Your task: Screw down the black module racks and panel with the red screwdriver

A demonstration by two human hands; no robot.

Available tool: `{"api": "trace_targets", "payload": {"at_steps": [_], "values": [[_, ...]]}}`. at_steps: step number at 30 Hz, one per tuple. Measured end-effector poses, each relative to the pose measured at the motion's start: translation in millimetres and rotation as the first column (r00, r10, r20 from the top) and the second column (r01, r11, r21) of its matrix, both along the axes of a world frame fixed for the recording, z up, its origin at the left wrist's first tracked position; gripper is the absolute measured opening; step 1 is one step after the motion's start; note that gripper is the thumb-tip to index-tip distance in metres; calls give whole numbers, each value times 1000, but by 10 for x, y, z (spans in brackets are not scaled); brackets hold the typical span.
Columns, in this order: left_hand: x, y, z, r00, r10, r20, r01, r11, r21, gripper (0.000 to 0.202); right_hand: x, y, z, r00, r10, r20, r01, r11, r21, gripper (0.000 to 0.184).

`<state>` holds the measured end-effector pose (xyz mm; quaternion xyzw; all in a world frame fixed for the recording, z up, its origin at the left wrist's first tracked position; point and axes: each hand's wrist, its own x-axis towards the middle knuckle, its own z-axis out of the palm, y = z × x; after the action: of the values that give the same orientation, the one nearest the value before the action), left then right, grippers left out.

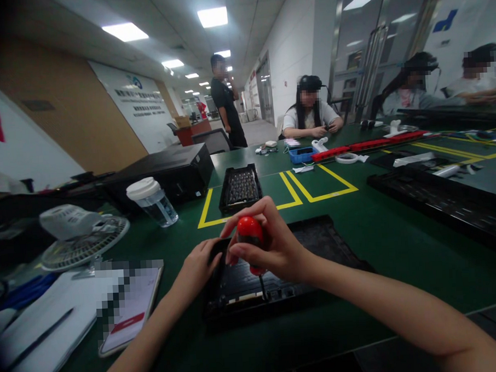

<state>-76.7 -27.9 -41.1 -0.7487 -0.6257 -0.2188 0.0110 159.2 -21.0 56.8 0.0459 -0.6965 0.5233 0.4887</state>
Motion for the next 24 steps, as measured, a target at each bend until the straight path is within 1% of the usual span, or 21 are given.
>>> {"api": "trace_targets", "payload": {"at_steps": [4,8,10,14,17,21,24], "values": [[7,-7,9,1000,-1,-4,1,1000,3,32,-17,-9,-30,1000,15,8,-15,997,-74,36],[17,-9,18,1000,3,-6,-3,1000,-8,31,-6,-38,-31,992,123,0,-121,979,-165,34],[14,-7,14,1000,-2,-6,2,1000,-1,31,13,-59,-19,989,143,32,-135,973,-189,35],[-1,-4,-2,1000,-11,4,11,1000,20,31,49,-83,-6,988,103,116,-86,986,-142,29],[4,-11,15,1000,-6,7,6,1000,5,31,59,-72,0,986,74,151,-60,993,-99,28],[34,-28,67,1000,0,13,1,1000,-31,32,43,-48,25,993,9,120,-7,1000,-24,25],[40,-34,79,1000,4,16,-3,999,-40,34,16,-48,48,996,44,73,-41,998,-38,24]]}}
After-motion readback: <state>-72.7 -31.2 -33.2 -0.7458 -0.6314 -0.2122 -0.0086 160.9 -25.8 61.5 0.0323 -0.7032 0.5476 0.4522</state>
